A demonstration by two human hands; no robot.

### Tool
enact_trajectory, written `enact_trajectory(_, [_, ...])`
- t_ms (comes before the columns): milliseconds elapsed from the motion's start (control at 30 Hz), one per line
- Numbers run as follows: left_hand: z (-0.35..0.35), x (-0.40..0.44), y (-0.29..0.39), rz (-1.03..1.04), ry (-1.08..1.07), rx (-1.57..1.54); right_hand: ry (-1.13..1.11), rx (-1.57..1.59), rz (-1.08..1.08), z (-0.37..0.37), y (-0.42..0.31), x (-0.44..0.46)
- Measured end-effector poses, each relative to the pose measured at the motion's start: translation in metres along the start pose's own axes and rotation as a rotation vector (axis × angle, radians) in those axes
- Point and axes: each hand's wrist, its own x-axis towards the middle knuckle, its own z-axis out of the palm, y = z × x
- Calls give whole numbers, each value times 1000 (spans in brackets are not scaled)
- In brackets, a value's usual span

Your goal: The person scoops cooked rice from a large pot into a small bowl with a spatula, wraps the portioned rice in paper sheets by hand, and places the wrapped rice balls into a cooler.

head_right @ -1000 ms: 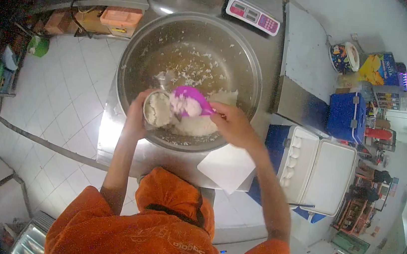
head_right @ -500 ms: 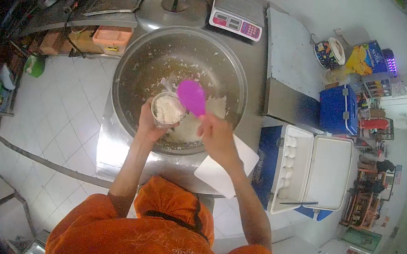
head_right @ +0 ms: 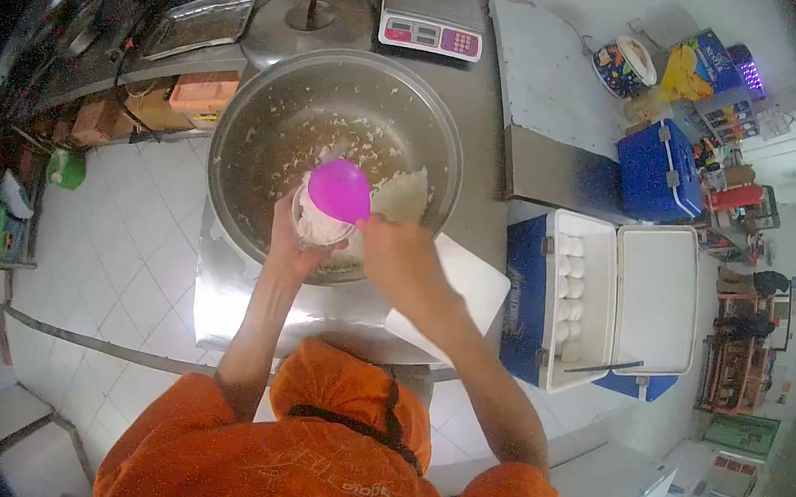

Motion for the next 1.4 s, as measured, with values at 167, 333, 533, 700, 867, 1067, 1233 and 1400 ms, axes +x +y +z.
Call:
enact_trajectory(167, [20,2,-10,23,224,13,-69,-179,86,10,-27,-9])
enact_trajectory(333, [-7,-23,7,310,429,262,-25,-249,108,20,21,11])
enact_trajectory(533, [-59,-43,37,1001,552,928,-28,-338,-17,155,116,97])
enact_trajectory(700, [-73,-33,13,1231,641,880,-37,-243,-310,209,117,155])
enact_trajectory(867, [-69,-34,11,1246,745,1025,-455,-351,-458,184,112,131])
enact_trajectory(1067, [-52,-33,14,1232,791,1120,-709,-376,-403,165,99,115])
enact_trajectory(1233, [-54,-28,14,1315,748,1124,-725,-242,-410,145,107,108])
enact_trajectory(1400, [-53,-32,13,1286,722,1124,-876,62,-286,97,134,95])
